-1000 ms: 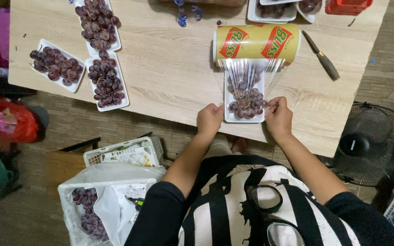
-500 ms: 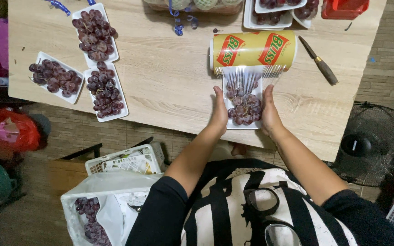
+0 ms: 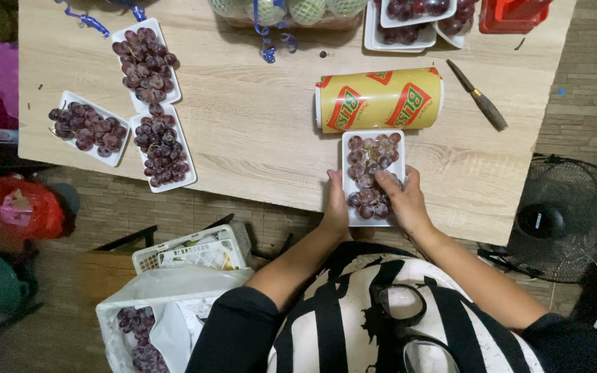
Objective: Wrapping individual trays of grapes with plastic film for retail packaging.
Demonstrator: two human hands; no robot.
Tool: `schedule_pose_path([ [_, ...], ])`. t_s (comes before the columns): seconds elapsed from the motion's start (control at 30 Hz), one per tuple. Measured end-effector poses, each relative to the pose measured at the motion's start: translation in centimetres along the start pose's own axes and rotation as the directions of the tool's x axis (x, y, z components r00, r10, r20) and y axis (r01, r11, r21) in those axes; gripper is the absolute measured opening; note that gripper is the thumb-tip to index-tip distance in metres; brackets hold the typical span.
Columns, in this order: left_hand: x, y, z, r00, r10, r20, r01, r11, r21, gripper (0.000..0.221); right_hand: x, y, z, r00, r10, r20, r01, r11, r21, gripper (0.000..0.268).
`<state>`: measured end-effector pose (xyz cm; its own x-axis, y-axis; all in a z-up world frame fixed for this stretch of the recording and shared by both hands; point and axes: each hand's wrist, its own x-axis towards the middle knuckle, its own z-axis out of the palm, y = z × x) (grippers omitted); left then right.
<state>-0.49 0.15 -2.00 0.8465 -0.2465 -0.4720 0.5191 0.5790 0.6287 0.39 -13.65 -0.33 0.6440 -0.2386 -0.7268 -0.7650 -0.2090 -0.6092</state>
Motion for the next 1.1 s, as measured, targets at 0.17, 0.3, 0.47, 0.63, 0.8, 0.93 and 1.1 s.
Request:
schedule_pose_path([
  [0.17,0.6,-1.8,-1.5,0.996,0.052,0.066,-0.045,0.994,-0.096,0.072,-0.6,0.1,0.1,0.994,-0.087,-0.061,0.090,0.994,0.060,0.100],
  [0.3,0.2,-1.5,-0.5,0.972,0.228,0.059,-0.226,0.973,-0.039,0.047,-0.8,1.3,0.0,0.947,-0.298,-0.123,0.319,0.921,0.222,0.097],
  [0.47,3.9,-0.3,-4.6,0.955,0.265,-0.134,-0.186,0.885,0.427,0.066,0.6,5.6,-1.5,0.876,-0.467,-0.123,0.463,0.741,0.487,0.094],
  [0.63,13.0,-0.8,-9.4,0.822,0.566,-0.059,-0.121,0.275,0.954,0.095,0.5,6.3,-2.9,0.859,-0.501,-0.106,0.476,0.703,0.529,0.095],
  [0.8,10.5,5.8,-3.1,0.911,0.409,-0.060,-0.223,0.609,0.761,0.036,0.0,5.2,-4.6,0.829,-0.537,-0.155,0.518,0.633,0.576,0.095],
  [0.93,9.6,6.3,-3.2,0.919,0.389,-0.056,-0.216,0.619,0.755,0.038,-1.3,1.9,-5.8,0.810,-0.556,-0.187,0.547,0.600,0.584,0.094],
  [1.1,4.5,5.0,-4.2,0.999,0.035,-0.031,-0.004,0.716,0.698,0.068,-1.7,-1.2,-5.5,0.865,-0.458,-0.204,0.472,0.609,0.637,0.073],
])
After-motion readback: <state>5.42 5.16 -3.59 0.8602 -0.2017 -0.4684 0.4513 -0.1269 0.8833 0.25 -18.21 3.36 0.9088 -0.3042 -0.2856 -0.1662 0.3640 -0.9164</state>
